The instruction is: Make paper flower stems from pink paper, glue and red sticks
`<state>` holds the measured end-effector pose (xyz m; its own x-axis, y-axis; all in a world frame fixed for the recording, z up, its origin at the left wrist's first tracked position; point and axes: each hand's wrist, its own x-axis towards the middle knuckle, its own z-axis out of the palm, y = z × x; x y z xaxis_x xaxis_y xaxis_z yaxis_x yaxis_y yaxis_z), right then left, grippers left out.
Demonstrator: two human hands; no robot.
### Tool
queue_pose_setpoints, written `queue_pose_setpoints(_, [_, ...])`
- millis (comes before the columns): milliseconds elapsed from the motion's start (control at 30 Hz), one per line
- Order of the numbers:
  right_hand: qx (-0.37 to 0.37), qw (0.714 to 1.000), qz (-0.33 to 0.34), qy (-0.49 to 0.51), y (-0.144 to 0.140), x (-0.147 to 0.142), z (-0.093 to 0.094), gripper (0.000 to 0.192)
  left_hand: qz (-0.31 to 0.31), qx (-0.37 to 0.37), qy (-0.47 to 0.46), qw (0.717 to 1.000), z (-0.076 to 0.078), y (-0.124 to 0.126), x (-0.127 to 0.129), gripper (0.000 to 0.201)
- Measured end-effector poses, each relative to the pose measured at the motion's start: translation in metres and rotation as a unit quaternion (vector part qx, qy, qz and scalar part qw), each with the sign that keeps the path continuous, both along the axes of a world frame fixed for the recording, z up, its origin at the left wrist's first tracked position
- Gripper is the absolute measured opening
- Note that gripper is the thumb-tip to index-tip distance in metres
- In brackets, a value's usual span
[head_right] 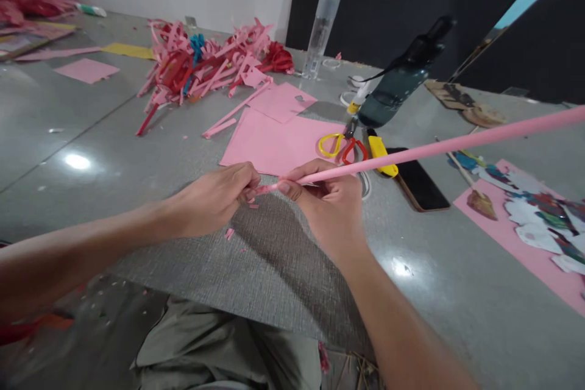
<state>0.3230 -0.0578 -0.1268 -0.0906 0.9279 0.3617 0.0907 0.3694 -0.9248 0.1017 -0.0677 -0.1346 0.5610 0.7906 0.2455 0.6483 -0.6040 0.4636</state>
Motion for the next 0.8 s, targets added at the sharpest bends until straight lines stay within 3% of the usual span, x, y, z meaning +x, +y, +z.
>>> queue_pose_setpoints(233, [-0.008,0.999,-0.016,0.029,-0.002,-0.003,-0.002,0.016,0.022,0.091,0.028,0.995,-0.006,-0.002,0.002,0.022])
queue_pose_setpoints(333, [-0.01,0.999,-0.016,0.04,-0.001,0.001,-0.006,0.015,0.013,0.113,0.01,0.993,-0.006,-0.003,0.002,0.017])
queue_pose_setpoints(533, [-0.013,0.996,-0.021,0.084,0.007,0.009,-0.011,0.015,-0.003,0.057,-0.074,0.996,0.001,-0.004,0.004,0.012])
queue_pose_setpoints(800, [-0.04,0.988,-0.01,0.151,0.009,0.007,-0.005,0.017,0.054,0.09,-0.112,0.988,-0.002,0.003,-0.004,0.009])
